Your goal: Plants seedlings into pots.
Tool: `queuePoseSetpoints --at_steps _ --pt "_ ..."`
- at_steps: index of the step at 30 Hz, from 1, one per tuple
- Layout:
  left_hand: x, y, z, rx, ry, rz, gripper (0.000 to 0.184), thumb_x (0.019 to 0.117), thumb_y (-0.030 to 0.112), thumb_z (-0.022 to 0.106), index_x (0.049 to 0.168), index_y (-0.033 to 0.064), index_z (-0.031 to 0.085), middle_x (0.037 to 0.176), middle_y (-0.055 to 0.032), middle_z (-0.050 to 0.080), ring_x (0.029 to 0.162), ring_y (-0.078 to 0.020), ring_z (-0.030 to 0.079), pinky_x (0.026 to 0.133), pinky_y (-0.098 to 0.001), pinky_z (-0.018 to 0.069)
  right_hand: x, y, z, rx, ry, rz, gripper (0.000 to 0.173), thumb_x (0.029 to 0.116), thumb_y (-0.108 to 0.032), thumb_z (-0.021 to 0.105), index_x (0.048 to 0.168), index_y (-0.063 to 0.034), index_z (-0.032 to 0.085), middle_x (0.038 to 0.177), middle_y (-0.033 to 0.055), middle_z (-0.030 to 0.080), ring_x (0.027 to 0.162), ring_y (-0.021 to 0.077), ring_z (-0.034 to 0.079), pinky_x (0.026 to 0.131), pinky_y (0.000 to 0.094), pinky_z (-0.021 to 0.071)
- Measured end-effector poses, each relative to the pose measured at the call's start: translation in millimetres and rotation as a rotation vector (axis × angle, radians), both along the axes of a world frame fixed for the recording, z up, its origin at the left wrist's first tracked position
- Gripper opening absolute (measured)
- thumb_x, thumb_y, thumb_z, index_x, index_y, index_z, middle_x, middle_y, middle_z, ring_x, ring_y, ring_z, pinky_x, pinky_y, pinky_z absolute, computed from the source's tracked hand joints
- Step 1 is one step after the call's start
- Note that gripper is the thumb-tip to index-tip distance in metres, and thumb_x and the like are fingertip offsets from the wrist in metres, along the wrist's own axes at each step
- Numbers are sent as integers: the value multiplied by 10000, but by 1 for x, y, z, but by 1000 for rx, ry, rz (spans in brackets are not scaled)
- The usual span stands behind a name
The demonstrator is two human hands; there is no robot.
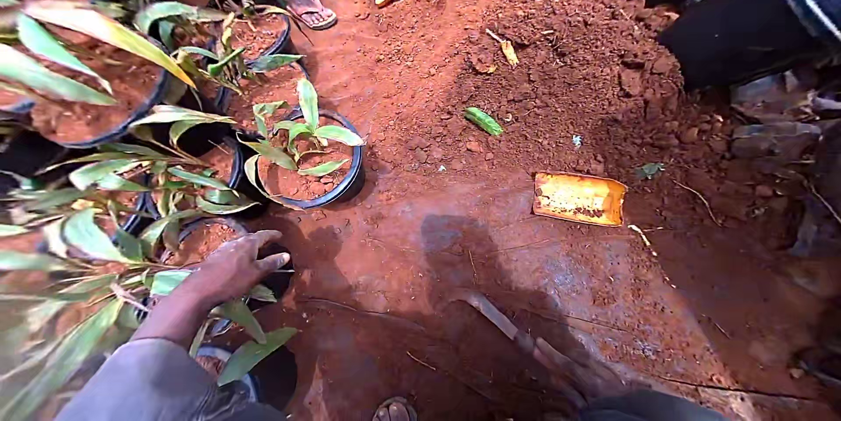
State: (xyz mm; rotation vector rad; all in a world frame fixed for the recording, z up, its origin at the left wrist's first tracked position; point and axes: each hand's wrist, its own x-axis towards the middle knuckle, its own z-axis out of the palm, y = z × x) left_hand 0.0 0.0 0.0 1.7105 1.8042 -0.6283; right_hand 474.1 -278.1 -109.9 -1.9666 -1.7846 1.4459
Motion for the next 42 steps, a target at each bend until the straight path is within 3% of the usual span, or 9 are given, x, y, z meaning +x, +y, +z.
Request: queuePoseSetpoints --at_steps 2,4,11,15,18,21,28,34,42 --pt "-15 -8 -5 58 37 20 518 1031 338 616 1460 58 539 1373 -235 610 1268 -443 573 1076 -651 396 -16 17 -36 1 -140 173 532 1018 -292 595 1543 -270 512 1291 251 667 1069 452 699 899 622 563" --pt "-32 -26 -13 166 58 3 505 1023 327 629 1447 64 554 1391 -237 598 1285 -444 569 1080 -651 406 -35 36 -52 8 -175 205 549 1016 -332 587 1556 -315 487 1287 238 668 1026 440 707 863 614 566" --pt "-70 -128 -69 399 -58 -14 646 913 392 693 1455 69 553 1603 -268 353 1441 -487 397 1127 -636 386 42 9 -21 -83 -47 175 479 1056 -338 551 1533 -300 522 1368 202 651 1195 411 659 1006 621 515" --pt "-54 -143 -92 549 -37 58 765 886 420 668 1518 45 457 1609 -309 303 1448 -524 360 1118 -667 371 63 12 -37 -13 -146 270 490 1044 -376 528 1533 -392 500 1367 155 667 1154 403 688 941 652 541" --pt "-47 -139 -99 665 -18 85 746 860 427 690 1455 17 506 1511 -337 426 1366 -561 439 1097 -688 369 25 43 -25 -8 -210 296 540 997 -277 611 1525 -346 525 1265 206 690 1069 431 697 885 638 553" --pt "-46 -126 -100 731 -47 165 861 844 409 706 1508 -36 389 1406 -357 511 1279 -567 512 1069 -699 386 -21 58 -38 -61 -220 320 558 1014 -330 592 1560 -325 476 1299 219 669 1088 437 689 903 632 547" --pt "-54 -114 -104 609 13 255 833 902 358 706 1566 16 339 1488 -330 438 1335 -538 477 1042 -706 417 -54 71 -74 -3 -154 341 560 1026 -353 552 1575 -303 455 1273 224 674 1076 414 697 907 582 559" --pt "-53 -112 -104 603 5 246 832 904 361 712 1564 15 341 1511 -316 424 1389 -514 432 1113 -675 368 -37 44 -92 267 111 44 522 975 -337 584 1422 -70 629 1319 122 712 1166 278 714 1035 488 546" --pt "-56 -111 -109 635 -9 209 797 915 375 688 1539 -3 368 1489 -307 447 1381 -490 445 1134 -645 355 0 34 -24 114 -115 394 503 997 -250 624 1497 -265 573 1178 243 707 952 446 722 788 637 578"
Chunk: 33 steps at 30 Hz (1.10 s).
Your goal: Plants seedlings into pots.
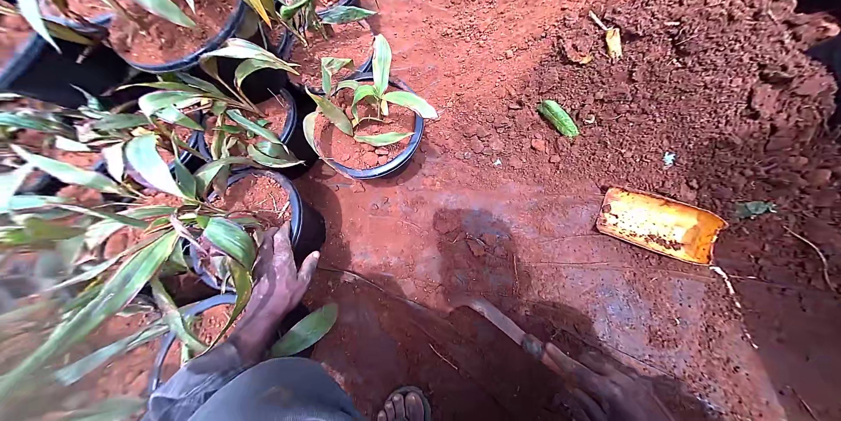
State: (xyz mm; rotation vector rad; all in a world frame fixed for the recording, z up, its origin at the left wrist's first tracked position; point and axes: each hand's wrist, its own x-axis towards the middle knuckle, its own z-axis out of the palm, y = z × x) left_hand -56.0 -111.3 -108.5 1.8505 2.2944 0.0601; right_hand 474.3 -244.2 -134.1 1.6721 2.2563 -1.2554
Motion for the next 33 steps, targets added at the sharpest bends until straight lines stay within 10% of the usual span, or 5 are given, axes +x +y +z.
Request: queuePoseSetpoints --at_steps 14,19,24,29,33 --pt "5 3 6 -82 -11 43 804 930 349 707 1564 31 329 1521 -285 422 1391 -461 450 1129 -637 376 -41 39 -62 261 100 172 499 968 -257 651 1464 -282 605 1086 226 717 810 402 736 644 576 593" --pt "3 5 4 -72 -2 23 810 916 347 701 1558 13 336 1514 -278 434 1386 -447 458 1138 -609 374 -157 94 -44 -59 -1 255 526 1063 -296 487 1586 -273 430 1311 281 621 1070 472 678 891 614 546" --pt "0 4 6 -70 -22 5 789 922 348 685 1547 4 350 1500 -276 447 1366 -444 479 1126 -610 387 -129 92 -68 -252 294 27 552 1030 -307 566 1557 -163 481 1439 157 620 1298 311 621 1135 502 450" --pt "-1 2 0 -53 -54 15 790 918 350 697 1550 23 352 1502 -270 442 1363 -452 474 1117 -633 383 -15 21 -55 -679 841 -785 497 993 -271 585 1470 -134 564 848 63 672 526 105 543 453 262 473" --pt "-4 1 -1 -42 -49 8 811 910 367 701 1549 16 345 1495 -284 442 1357 -465 476 1117 -644 376 35 -26 -36 -661 1143 -993 384 982 -274 612 1333 -122 645 886 -17 717 674 61 644 617 228 550"
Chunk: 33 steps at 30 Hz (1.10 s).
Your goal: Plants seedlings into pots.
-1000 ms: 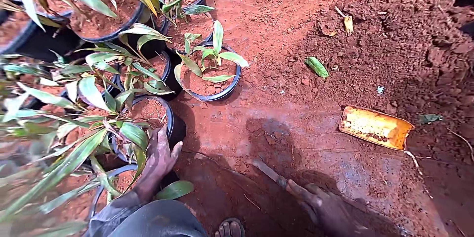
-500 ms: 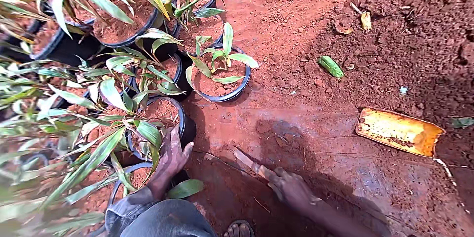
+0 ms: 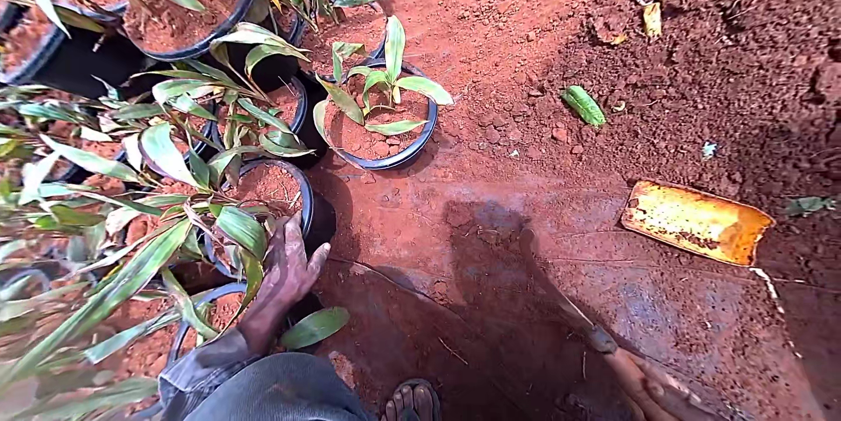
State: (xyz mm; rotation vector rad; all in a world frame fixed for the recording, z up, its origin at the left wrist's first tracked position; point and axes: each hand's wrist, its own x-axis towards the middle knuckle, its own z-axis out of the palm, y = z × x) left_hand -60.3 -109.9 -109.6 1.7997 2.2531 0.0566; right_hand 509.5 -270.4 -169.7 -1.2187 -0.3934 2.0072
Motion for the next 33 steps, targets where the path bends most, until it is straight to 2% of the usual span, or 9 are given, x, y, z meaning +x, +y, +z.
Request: queuePoseSetpoints --at_steps 3,5,6,8,10,14,19,28,33 --pt "3 2 3 -12 15 15 803 905 358 707 1541 17 354 1492 -284 437 1341 -474 482 1094 -649 394 4 -12 15 550 -616 409 400 1048 -238 581 1378 -19 636 1176 31 753 1002 85 717 926 275 576" --pt "6 1 8 -49 -2 43 795 929 356 712 1555 40 338 1520 -286 417 1359 -487 468 1089 -667 395 -12 -18 24 943 -1112 561 329 1054 -310 590 1277 -115 734 1102 36 794 947 186 759 856 409 605" --pt "7 2 8 -49 -14 50 799 925 344 717 1559 44 335 1520 -288 417 1367 -488 459 1095 -672 385 -15 -18 31 972 -1168 651 326 1059 -315 577 1289 -142 730 1127 36 791 955 230 759 858 451 599" --pt "9 3 9 -43 -26 55 809 917 316 727 1564 42 325 1520 -287 415 1374 -485 450 1102 -669 374 -19 8 65 679 -995 994 387 1076 -251 541 1429 -125 638 1307 148 714 1152 383 696 1008 554 517" --pt "11 3 10 -64 -16 67 816 925 316 733 1569 43 312 1533 -284 403 1375 -487 450 1098 -669 380 -19 19 59 592 -917 1122 402 1074 -267 536 1464 -199 612 1274 246 695 1112 469 686 939 638 531" --pt "14 4 12 -64 -1 67 805 928 313 738 1564 41 325 1536 -278 401 1362 -484 465 1084 -670 392 -68 30 27 818 -942 1180 456 1026 -266 600 1481 -278 590 1158 255 707 938 456 724 759 630 579" --pt "13 6 12 -52 5 54 801 918 304 749 1554 40 341 1529 -278 407 1350 -481 478 1072 -670 406 -145 39 -9 762 -896 1294 528 1037 -331 560 1558 -314 479 1226 240 678 1014 435 701 829 604 558" --pt "13 6 13 -40 -20 26 797 915 282 755 1546 12 348 1522 -296 403 1367 -476 462 1107 -634 392 -51 0 21 697 -890 1144 467 1054 -298 553 1521 -290 541 1203 257 695 1003 457 710 830 635 571" --pt "19 9 14 -57 2 37 801 923 302 748 1547 13 337 1520 -296 402 1360 -481 463 1102 -646 384 -115 29 13 703 -991 1280 522 1038 -341 544 1556 -342 477 1210 252 686 1001 459 702 816 625 554"
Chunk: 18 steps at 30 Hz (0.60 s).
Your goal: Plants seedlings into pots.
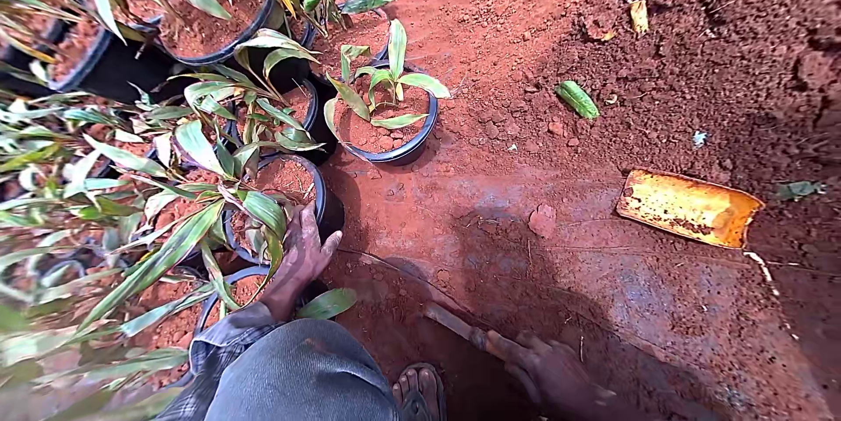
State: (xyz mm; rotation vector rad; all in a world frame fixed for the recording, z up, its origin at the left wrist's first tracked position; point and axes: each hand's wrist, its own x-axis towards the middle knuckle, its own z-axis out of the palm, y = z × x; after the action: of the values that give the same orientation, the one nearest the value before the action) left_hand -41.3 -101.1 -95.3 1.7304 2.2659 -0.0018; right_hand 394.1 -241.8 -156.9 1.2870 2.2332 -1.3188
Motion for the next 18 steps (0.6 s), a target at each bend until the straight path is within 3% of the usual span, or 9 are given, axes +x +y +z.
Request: queuePoseSetpoints --at_steps 4,8,12,15,17,18 --pt "-5 -2 1 3 22 -32 792 917 304 757 1533 -1 363 1502 -303 427 1342 -490 481 1090 -660 395 -5 -6 -8 -40 17 -7 524 1055 -329 530 1573 -339 449 1237 258 665 1025 455 688 841 617 542" --pt "-9 1 -2 4 22 -39 828 907 313 764 1545 0 340 1505 -301 421 1359 -486 462 1102 -649 385 17 -48 -28 133 151 -134 492 1026 -296 596 1515 -311 544 1127 247 702 852 421 728 711 585 595" --pt "-8 -2 -2 -21 23 -60 831 922 319 749 1551 -12 316 1522 -313 398 1370 -487 455 1107 -637 389 -24 -31 -30 79 116 -138 518 1040 -307 563 1553 -304 490 1211 274 674 963 459 711 800 608 576" --pt "-9 2 -2 -39 17 -51 834 929 337 734 1560 -5 309 1530 -295 402 1383 -465 451 1129 -614 377 -63 23 -34 -1 104 -165 536 1049 -344 538 1571 -253 460 1307 255 645 1138 446 666 963 603 528" --pt "-14 0 1 -60 0 -52 831 936 341 724 1572 9 304 1544 -284 394 1407 -455 429 1151 -602 361 -56 42 -39 -142 234 -297 533 1041 -310 549 1550 -165 486 1369 199 646 1207 356 662 1051 534 506" --pt "-17 -2 0 -52 -8 -60 831 933 340 721 1574 16 304 1541 -279 403 1409 -451 430 1156 -600 358 -45 44 -42 -246 344 -420 517 1032 -300 538 1524 -142 511 1336 141 672 1119 269 695 988 454 549"
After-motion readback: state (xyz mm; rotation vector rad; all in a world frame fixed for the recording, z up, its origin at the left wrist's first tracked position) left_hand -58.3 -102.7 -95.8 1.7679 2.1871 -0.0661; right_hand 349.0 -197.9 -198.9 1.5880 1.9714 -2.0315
